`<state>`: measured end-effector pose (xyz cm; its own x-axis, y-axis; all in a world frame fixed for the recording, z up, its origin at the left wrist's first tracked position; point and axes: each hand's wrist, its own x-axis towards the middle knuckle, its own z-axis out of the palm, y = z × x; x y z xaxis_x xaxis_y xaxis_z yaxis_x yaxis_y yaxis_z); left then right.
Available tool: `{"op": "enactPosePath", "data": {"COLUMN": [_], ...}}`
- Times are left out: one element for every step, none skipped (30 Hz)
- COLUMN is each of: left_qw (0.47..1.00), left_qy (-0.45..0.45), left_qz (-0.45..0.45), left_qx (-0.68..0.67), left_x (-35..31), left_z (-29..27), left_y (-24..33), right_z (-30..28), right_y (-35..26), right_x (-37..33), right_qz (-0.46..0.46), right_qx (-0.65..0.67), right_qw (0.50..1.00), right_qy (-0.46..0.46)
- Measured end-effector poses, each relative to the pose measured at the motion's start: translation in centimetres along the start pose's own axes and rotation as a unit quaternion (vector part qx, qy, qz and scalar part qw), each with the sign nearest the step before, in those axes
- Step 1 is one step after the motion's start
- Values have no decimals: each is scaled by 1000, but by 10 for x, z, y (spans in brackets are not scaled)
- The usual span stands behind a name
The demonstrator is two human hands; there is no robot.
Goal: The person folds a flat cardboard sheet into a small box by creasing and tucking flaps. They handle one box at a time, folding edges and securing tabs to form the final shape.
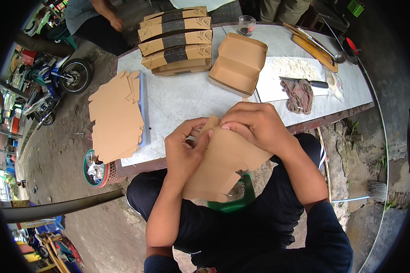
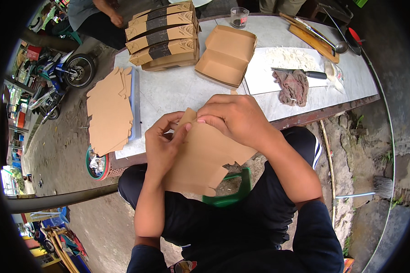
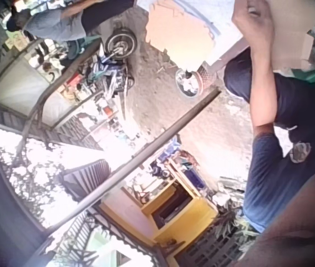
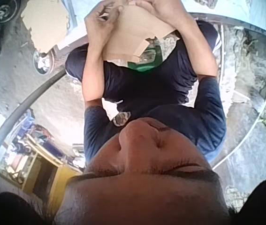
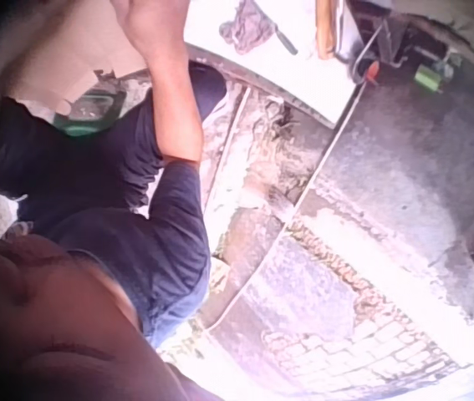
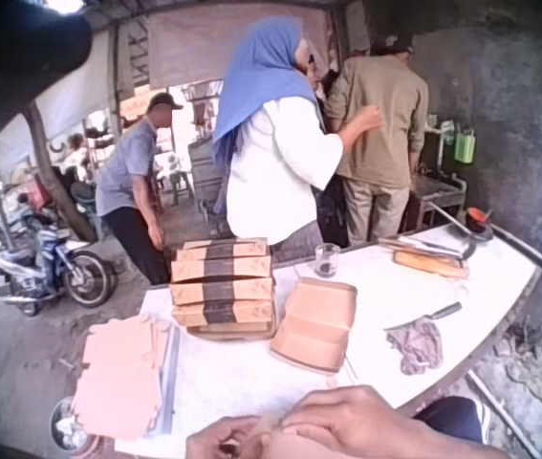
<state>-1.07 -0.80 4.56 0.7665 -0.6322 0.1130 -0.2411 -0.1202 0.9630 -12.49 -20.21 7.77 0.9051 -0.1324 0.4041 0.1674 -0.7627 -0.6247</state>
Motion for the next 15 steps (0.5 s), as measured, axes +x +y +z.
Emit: {"op": "enactPosePath", "data": {"left_qw": [1000, 1000, 1000, 1000, 1000, 999, 997, 995, 989, 982, 972, 973, 973, 974, 972], "left_qy": [-6, -13, -10, -6, -3, -1, 1, 3, 4, 6, 8, 16, 24, 32, 18], "left_qz": [5, 9, 10, 11, 12, 35, 58, 81, 124, 167, 209, 209, 209, 209, 221], "left_qx": [8, 17, 20, 23, 25, 37, 48, 59, 75, 89, 104, 97, 91, 84, 83], "left_x": [0, 0, -1, -1, -1, -1, -1, -1, -1, -2, -3, -4, -5, -5, -6], "left_z": [0, -1, -1, -3, -3, -4, -4, -4, -4, -3, -2, -2, -1, -1, -2], "left_y": [3, 4, 3, 2, 1, 1, 1, 1, 3, 6, 8, 6, 2, -1, -2], "right_z": [1, 2, 3, 3, 3, 4, 3, 3, 2, 2, 1, 2, 3, 3, 2], "right_y": [0, 1, 3, 5, 7, 7, 6, 5, 4, 3, 2, 5, 13, 17, 16], "right_x": [0, 1, 1, 2, 2, 2, 2, 2, 2, 2, 1, 1, 1, 1, 1], "right_qz": [-2, -4, -7, -11, -14, -2, 10, 23, 64, 105, 146, 168, 190, 211, 219], "right_qx": [-6, -13, -3, 7, 17, 24, 31, 38, 69, 99, 129, 173, 217, 260, 258], "right_qw": [1000, 1000, 1000, 1000, 1000, 999, 999, 998, 994, 987, 978, 968, 955, 939, 938], "right_qy": [2, 5, 10, 15, 21, 31, 41, 51, 57, 63, 69, 71, 73, 76, 75]}}
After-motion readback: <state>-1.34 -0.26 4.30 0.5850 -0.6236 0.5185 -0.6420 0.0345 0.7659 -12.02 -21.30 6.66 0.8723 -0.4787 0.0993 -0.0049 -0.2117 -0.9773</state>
